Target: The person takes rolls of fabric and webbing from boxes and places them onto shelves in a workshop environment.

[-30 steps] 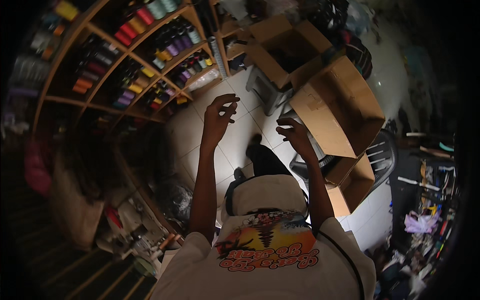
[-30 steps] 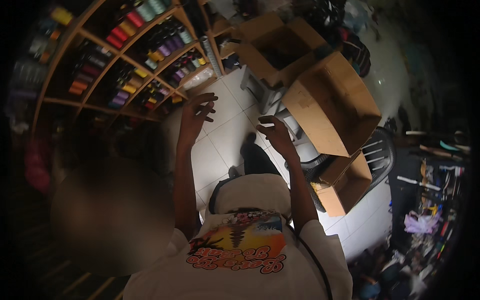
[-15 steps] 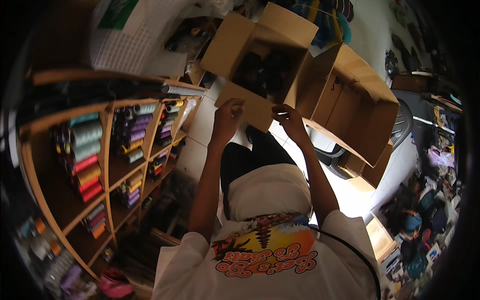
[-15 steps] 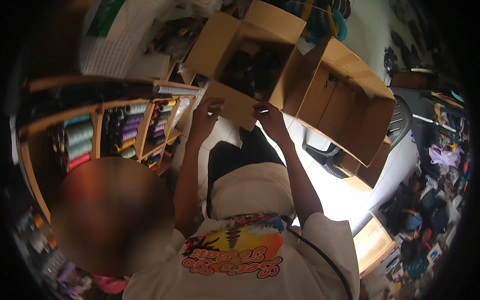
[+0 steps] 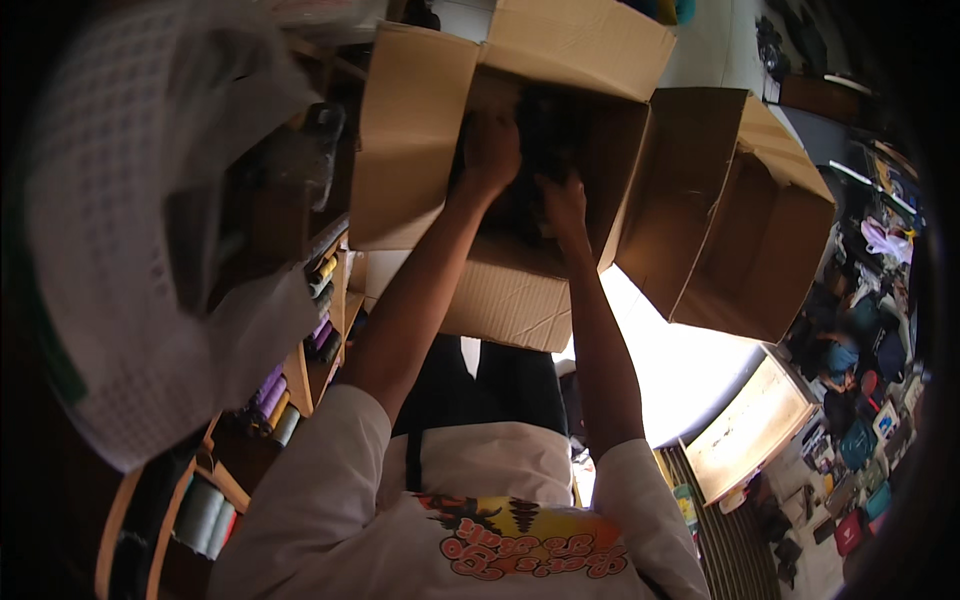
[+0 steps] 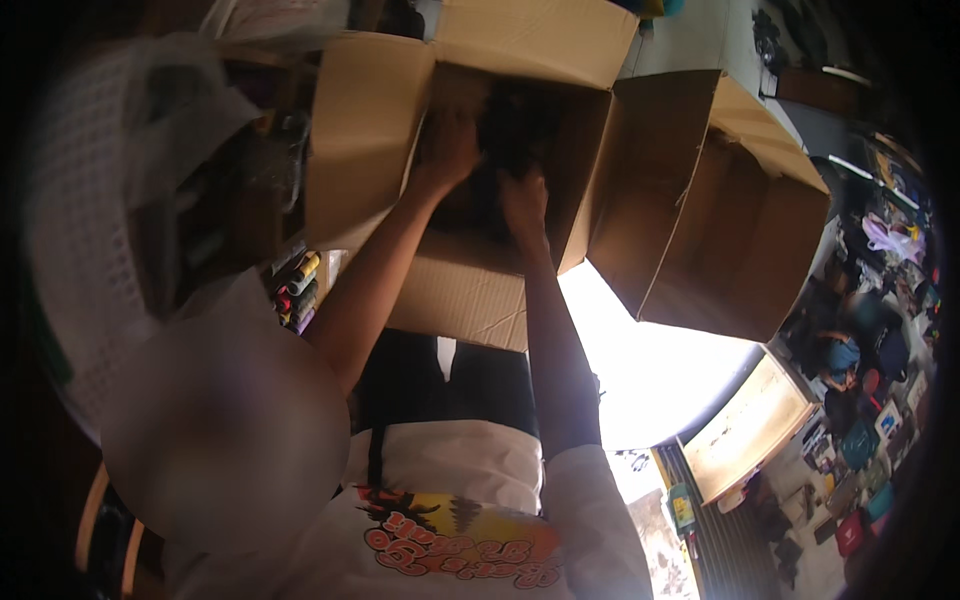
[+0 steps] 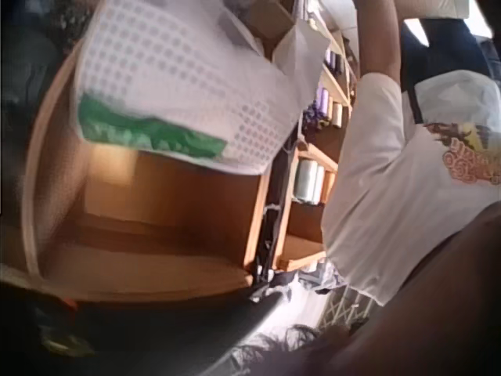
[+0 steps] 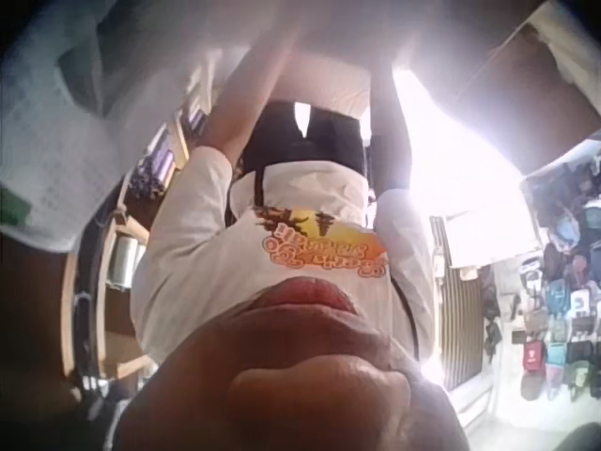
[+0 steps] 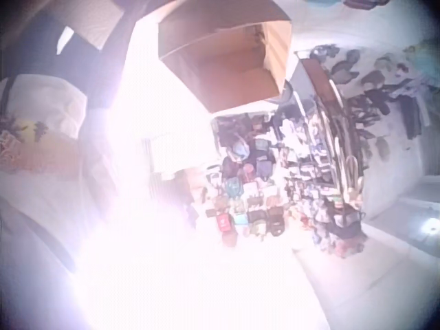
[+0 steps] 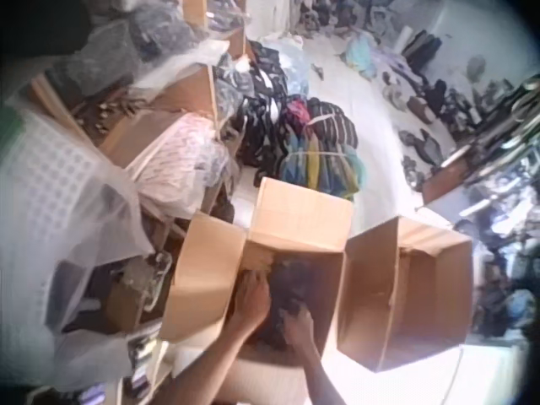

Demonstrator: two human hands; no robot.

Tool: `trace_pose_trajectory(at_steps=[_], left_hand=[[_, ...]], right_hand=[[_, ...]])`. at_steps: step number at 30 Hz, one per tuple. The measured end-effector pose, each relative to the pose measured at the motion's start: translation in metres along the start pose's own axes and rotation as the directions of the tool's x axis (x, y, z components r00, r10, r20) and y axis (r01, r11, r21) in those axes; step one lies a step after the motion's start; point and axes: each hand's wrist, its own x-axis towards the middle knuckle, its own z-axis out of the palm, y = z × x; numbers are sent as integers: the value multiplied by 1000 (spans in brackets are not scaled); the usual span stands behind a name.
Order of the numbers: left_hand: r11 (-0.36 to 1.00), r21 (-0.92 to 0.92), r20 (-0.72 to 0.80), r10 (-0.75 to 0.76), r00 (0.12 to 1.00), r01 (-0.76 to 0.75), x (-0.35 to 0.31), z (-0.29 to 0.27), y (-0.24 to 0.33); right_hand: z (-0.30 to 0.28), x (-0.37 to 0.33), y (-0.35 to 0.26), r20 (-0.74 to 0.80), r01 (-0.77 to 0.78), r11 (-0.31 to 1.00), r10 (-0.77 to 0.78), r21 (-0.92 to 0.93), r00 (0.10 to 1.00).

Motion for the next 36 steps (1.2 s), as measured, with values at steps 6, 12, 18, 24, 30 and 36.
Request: trace_pose_trajectory(at_steps=[6, 12, 18, 24, 30, 36], left_hand=[[999, -9, 440, 48, 896, -49, 57, 32, 25], [993, -92, 264, 93, 960, -71, 67, 77, 10], [907, -422, 123, 62, 990, -5, 63, 77, -1], [799, -600, -161, -60, 985, -50, 38, 2, 8], [667, -744, -35, -105, 994, 45, 13, -47, 8], [875, -479, -138, 5, 990, -71, -14, -86, 17]], right_hand=[[16, 71, 106, -210, 228, 924, -299, -308, 931], [20, 63, 32, 47, 147, 835, -144, -530, 989], [26, 83, 79, 9, 279, 652, -386, -705, 923], [28, 106, 87, 82, 278, 799, -278, -533, 957], [21, 114, 73, 142, 319, 722, -296, -615, 945], [2, 97, 39, 351, 462, 693, -309, -553, 884]])
